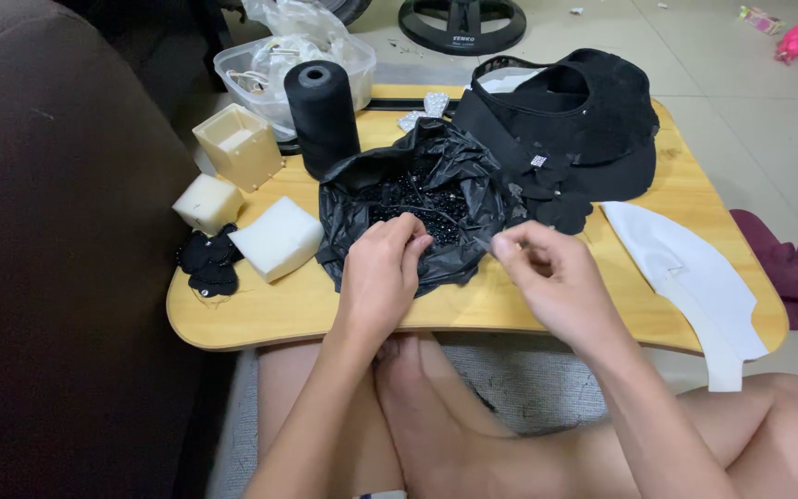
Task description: Sewing small black decorative components onto a fabric base using a needle and thread
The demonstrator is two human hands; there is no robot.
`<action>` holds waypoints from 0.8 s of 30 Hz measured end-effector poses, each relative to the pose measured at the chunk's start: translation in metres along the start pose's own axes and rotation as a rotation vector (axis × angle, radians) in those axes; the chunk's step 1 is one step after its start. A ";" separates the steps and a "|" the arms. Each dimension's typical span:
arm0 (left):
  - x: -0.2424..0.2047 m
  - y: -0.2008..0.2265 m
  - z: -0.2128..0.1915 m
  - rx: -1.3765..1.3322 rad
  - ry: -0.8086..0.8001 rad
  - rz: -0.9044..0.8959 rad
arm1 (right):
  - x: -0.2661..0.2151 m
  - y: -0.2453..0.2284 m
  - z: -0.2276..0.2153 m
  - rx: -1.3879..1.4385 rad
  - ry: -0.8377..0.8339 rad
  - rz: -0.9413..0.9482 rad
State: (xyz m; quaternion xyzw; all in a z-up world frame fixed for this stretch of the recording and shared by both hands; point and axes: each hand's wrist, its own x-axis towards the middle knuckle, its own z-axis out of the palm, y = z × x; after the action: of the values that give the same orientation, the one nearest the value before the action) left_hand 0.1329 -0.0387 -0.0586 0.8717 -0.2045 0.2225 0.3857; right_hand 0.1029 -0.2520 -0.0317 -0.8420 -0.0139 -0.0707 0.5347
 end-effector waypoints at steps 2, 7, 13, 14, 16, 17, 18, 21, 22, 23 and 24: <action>0.000 0.000 0.000 -0.004 0.001 -0.009 | -0.002 -0.004 0.001 -0.014 -0.024 0.002; 0.000 -0.001 -0.001 -0.027 -0.001 -0.054 | 0.000 -0.018 0.002 -0.079 -0.059 0.018; 0.000 -0.005 -0.001 -0.126 0.022 -0.104 | 0.018 -0.024 0.005 -0.138 -0.123 0.010; -0.001 -0.005 -0.001 -0.163 0.028 -0.130 | 0.021 -0.024 0.007 -0.149 -0.141 0.015; -0.001 -0.006 -0.001 -0.199 0.034 -0.157 | 0.027 -0.023 0.009 -0.158 -0.160 0.021; -0.001 -0.006 0.000 -0.214 0.040 -0.150 | 0.030 -0.023 0.010 -0.187 -0.191 0.021; 0.000 -0.007 -0.001 -0.229 0.047 -0.144 | 0.034 -0.023 0.012 -0.217 -0.222 0.021; 0.000 -0.005 -0.005 -0.223 0.035 -0.139 | 0.045 -0.025 0.017 -0.233 -0.288 0.028; 0.000 -0.006 -0.004 -0.221 0.041 -0.144 | 0.049 -0.025 0.017 -0.234 -0.295 0.024; 0.000 -0.007 -0.004 -0.229 0.043 -0.150 | 0.054 -0.024 0.017 -0.266 -0.318 0.033; 0.000 -0.007 -0.003 -0.236 0.046 -0.156 | 0.059 -0.024 0.017 -0.298 -0.341 0.042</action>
State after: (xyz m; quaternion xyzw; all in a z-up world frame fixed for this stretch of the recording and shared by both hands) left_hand 0.1359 -0.0320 -0.0614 0.8283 -0.1518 0.1861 0.5063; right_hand 0.1602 -0.2297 -0.0093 -0.9114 -0.0761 0.0825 0.3958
